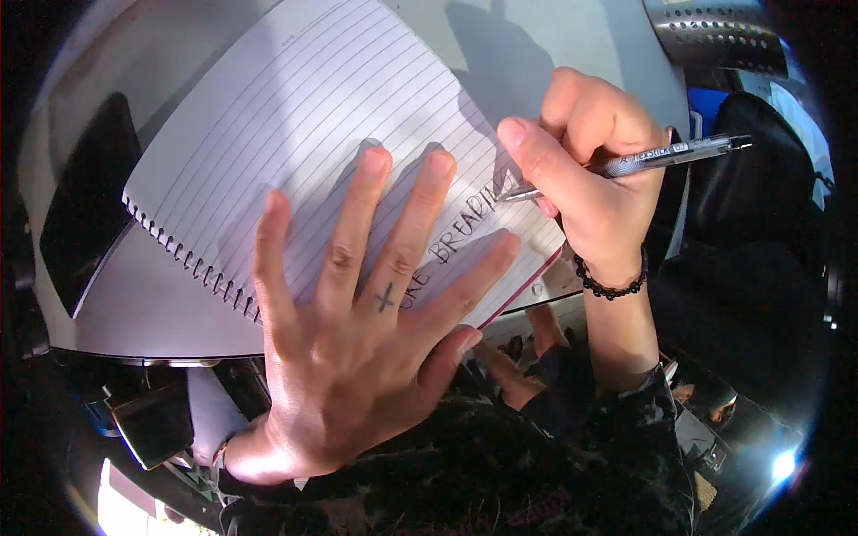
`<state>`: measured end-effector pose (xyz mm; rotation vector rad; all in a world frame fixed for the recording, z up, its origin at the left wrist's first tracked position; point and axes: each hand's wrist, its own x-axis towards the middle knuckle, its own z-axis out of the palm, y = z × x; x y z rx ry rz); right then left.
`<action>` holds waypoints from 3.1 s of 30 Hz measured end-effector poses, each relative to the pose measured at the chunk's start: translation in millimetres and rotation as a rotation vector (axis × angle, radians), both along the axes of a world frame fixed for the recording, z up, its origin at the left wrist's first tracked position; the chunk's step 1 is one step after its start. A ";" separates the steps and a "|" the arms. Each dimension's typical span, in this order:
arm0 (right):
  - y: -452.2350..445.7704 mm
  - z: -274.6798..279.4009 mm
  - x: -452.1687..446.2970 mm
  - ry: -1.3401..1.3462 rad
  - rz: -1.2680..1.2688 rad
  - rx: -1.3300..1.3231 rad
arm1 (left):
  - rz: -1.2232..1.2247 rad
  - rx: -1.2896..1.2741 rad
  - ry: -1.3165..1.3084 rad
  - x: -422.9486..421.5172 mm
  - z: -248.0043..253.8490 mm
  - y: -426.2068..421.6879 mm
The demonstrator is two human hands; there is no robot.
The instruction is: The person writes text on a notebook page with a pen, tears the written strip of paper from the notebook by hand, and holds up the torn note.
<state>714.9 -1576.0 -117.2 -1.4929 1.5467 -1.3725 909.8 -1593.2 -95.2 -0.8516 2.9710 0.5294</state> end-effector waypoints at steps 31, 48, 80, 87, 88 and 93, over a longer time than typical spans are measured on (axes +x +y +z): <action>-2.0 -2.0 -4.0 0.008 -0.001 -0.047 | 0.005 0.012 -0.027 -3.8 1.7 0.3; -0.3 -3.2 -6.4 -0.002 0.018 -0.019 | -0.004 0.011 -0.017 -2.9 1.0 0.1; -0.6 -4.0 -0.3 -0.051 -0.073 0.016 | -0.006 0.010 -0.019 -1.4 -0.1 0.1; -0.3 -7.3 -3.9 -0.118 -0.086 -0.055 | 0.003 0.016 0.008 -0.1 -1.9 -0.5; -0.4 -7.2 -4.0 -0.158 -0.110 -0.063 | 0.002 0.013 0.013 -0.4 -2.2 -0.3; -2.0 -5.6 -1.6 -0.109 -0.108 -0.041 | 0.002 0.005 0.010 0.0 -2.0 -0.5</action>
